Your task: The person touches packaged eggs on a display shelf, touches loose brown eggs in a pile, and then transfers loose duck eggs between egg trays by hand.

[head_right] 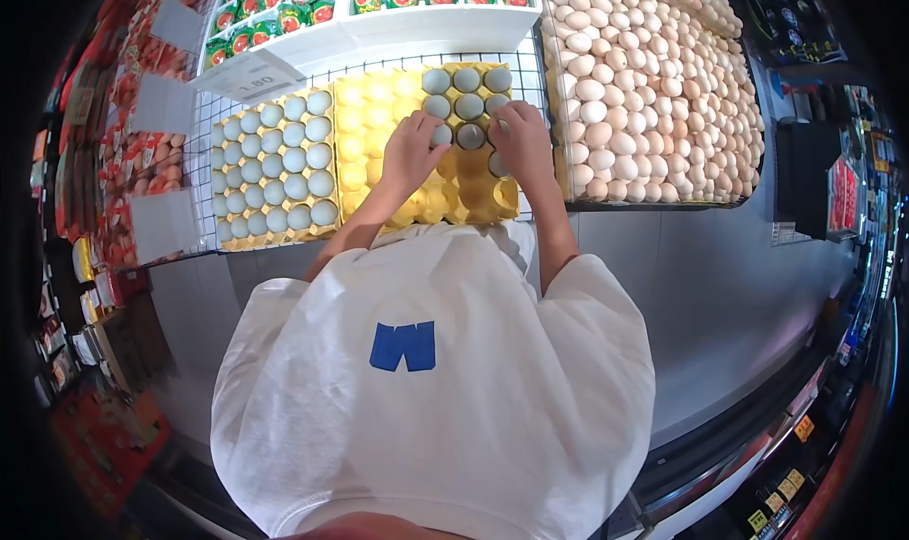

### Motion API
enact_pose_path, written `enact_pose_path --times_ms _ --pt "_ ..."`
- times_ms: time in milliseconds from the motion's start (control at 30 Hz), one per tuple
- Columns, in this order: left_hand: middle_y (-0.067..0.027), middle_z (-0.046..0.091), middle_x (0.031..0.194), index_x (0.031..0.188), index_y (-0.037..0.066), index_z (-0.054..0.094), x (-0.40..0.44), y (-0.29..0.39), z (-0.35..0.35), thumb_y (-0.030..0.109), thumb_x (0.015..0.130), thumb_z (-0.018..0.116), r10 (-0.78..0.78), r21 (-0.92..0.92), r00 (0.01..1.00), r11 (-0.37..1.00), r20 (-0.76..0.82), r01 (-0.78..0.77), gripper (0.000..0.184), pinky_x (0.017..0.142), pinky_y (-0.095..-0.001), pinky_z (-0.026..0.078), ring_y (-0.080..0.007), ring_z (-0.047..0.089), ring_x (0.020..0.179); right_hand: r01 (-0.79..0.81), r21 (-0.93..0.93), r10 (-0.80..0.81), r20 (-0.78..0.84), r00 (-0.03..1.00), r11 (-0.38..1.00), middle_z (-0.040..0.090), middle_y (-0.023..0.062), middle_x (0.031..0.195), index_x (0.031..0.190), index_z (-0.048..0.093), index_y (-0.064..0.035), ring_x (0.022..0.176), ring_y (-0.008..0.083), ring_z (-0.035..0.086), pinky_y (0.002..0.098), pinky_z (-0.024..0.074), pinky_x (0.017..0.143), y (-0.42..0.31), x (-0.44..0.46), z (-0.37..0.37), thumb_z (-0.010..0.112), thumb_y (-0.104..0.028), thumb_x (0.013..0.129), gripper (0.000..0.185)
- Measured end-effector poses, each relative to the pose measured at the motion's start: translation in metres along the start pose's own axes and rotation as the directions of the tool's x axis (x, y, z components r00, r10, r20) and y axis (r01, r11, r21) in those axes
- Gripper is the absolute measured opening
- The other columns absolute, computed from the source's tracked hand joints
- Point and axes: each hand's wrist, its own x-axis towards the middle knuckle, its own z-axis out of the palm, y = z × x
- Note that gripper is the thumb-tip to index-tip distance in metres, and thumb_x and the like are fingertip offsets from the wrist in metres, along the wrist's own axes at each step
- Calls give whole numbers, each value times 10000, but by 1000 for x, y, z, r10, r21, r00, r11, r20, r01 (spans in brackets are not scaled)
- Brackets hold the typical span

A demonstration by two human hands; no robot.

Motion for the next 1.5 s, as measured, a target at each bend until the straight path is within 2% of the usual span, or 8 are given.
enact_pose_path --times_ms 167,367,600,700,767,867,1033,1500 --pt "-107 565 1009 1061 40 611 -1 -1 2 111 728 768 24 -26 998 999 -60 -25 375 796 -408 490 -307 571 924 -59 -79 75 217 973 995 613 118 986 1006 655 -52 892 321 607 418 509 775 -5 -56 -16 690 -67 764 244" --pt "-103 573 999 1051 34 623 -1 -1 2 106 716 775 36 -27 997 999 -68 -37 375 794 -396 492 -304 576 936 -31 -152 58 175 983 988 590 103 1088 1106 603 -79 937 313 583 415 500 803 -14 -66 -11 700 -57 725 394" --pt "-109 574 973 1049 37 625 0 -2 2 110 717 780 19 -41 997 999 -78 -23 374 798 -394 494 -305 577 949 58 -174 -20 210 977 983 602 91 1059 1073 623 -84 927 304 576 413 496 813 -6 -57 -12 711 -56 718 366" --pt "-108 572 974 1058 46 622 -2 -3 2 120 721 784 9 -49 998 999 -61 -12 380 802 -394 495 -308 576 954 -4 -141 31 192 981 990 604 86 1047 1072 628 -90 931 298 578 405 497 812 -24 -47 -25 721 -53 718 367" --pt "-89 582 970 1082 60 617 -1 -2 3 133 748 783 25 -4 996 1000 -88 -26 380 783 -376 496 -289 584 911 28 -26 -24 121 992 999 602 87 1039 1085 627 -95 942 287 580 399 498 805 -35 -40 -26 731 -59 720 381" --pt "-91 585 975 1080 59 616 0 -3 3 134 751 780 21 -12 997 1000 -75 -22 375 787 -375 497 -291 587 920 75 48 -81 145 986 996 597 86 1034 1089 630 -94 955 281 579 393 493 817 -37 -40 -9 736 -68 730 375" --pt "-104 571 995 1083 51 620 -1 -2 1 130 747 773 -3 -22 999 1000 -42 2 378 818 -393 495 -303 576 962 76 -9 -73 180 981 997 568 87 969 967 645 -97 910 286 567 390 484 808 -30 -52 20 696 -53 667 307" --pt "-113 576 1024 1108 39 624 -4 -4 2 104 749 757 38 -50 998 998 -52 -40 389 841 -398 487 -315 574 977 67 1 -66 182 981 998 576 100 1009 1020 666 -87 947 291 567 392 485 832 -23 -59 22 721 -46 682 345"
